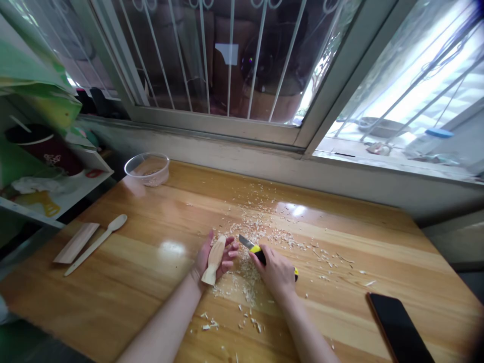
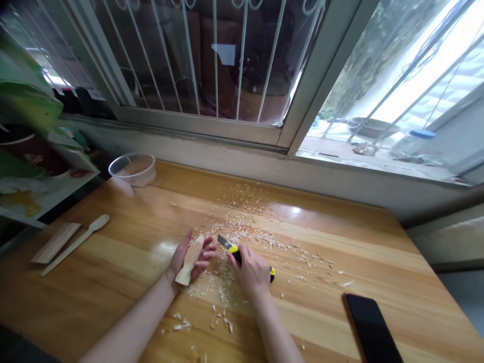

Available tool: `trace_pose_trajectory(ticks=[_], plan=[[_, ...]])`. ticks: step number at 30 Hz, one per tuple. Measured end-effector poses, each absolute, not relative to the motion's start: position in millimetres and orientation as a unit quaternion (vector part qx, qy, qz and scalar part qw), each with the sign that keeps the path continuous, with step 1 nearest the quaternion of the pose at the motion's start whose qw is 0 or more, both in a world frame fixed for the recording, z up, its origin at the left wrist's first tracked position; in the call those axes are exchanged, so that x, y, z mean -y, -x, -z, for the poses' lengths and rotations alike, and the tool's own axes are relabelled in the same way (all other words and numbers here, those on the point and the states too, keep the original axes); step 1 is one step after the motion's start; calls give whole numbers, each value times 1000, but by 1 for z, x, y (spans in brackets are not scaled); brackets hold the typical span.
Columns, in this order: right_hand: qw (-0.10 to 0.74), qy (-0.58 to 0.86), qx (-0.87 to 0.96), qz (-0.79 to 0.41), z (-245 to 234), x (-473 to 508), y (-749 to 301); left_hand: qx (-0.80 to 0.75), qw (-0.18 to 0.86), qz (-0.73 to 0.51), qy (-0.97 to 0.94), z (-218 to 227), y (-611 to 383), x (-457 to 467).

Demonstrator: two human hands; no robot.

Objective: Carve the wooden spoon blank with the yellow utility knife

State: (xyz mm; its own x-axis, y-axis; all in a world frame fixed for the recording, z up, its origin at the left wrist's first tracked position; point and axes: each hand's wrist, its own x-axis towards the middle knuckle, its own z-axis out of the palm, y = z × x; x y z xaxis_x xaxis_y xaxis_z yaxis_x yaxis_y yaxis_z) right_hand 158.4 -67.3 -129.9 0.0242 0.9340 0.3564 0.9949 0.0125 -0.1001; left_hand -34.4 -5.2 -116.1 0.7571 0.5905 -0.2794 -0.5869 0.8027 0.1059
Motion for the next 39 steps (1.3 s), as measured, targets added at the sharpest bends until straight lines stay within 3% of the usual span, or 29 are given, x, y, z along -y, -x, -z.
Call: trace_pose_trajectory(ticks=[20, 39], plan=[[255, 716, 638, 124, 132, 72, -174, -201, 931, -265, -150, 115, 27, 13], [328, 694, 634, 92, 129, 74, -179, -326, 858, -310, -247, 104, 4, 17]])
